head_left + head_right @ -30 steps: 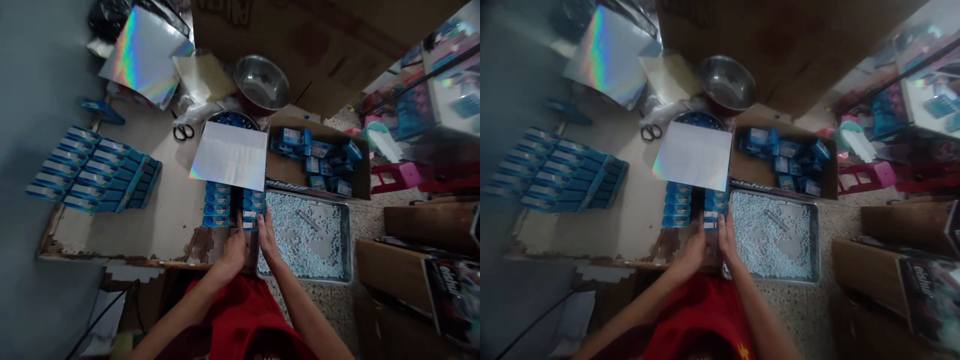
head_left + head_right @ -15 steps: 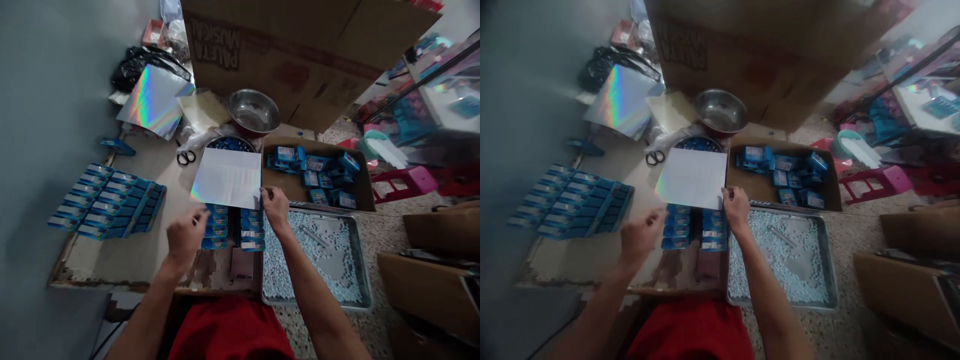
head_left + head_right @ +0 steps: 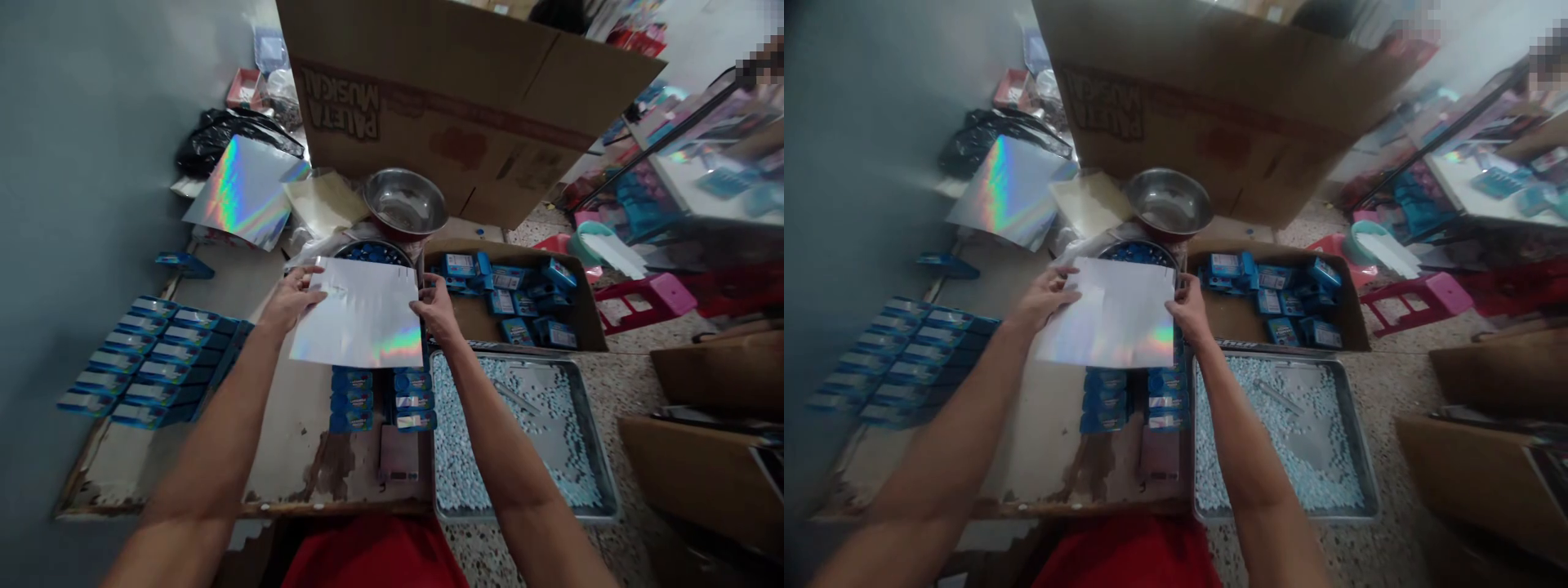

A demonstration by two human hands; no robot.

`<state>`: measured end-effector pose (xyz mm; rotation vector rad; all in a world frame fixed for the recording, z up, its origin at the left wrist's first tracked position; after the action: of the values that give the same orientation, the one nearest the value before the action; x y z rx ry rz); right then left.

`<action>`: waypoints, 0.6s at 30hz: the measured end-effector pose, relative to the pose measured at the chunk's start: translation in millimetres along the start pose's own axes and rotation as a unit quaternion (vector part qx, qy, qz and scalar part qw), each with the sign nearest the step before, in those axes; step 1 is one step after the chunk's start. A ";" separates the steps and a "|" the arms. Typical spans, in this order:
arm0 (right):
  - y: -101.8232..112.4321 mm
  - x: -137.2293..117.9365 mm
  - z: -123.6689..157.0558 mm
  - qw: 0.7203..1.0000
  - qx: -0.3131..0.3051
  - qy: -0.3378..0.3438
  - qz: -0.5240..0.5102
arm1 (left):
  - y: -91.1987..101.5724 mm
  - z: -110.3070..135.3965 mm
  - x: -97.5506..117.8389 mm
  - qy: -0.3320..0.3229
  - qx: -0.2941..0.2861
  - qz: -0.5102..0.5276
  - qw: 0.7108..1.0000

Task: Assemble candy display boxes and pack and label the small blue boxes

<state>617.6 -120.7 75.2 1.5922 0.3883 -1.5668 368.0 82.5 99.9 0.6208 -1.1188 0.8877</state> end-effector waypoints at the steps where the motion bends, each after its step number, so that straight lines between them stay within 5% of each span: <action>1: -2.5 -10.5 7.3 0.998 -0.049 0.014 -0.021 | 0.3 10.2 5.7 0.015 -0.052 0.015 0.998; 3: -7.9 -30.8 25.2 0.987 -0.144 0.028 -0.070 | 3.9 30.0 15.2 0.040 -0.118 0.034 0.992; 6: -12.8 -49.7 50.0 0.974 -0.202 0.017 -0.102 | 15.2 52.2 21.7 0.044 -0.108 0.032 0.993; 13: -19.4 -46.1 91.9 0.987 -0.118 -0.031 -0.105 | 41.6 98.4 0.6 0.048 -0.019 0.025 0.998; 18: -11.5 -75.0 130.1 0.998 -0.040 0.050 0.020 | 62.2 136.4 15.3 -0.035 0.026 -0.002 0.999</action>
<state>510.1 -184.3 159.4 1.6101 0.4654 -1.4271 250.1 10.0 159.5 0.7006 -1.1601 0.8992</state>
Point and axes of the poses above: each hand's wrist, its own z-axis away from the middle knuckle, its own y-axis out of the back of the hand, x = y × z, the point moved 7 cm from there along -z, towards the middle knuckle, and after that the axes turned 12 degrees about z, right-handed, at the moved point
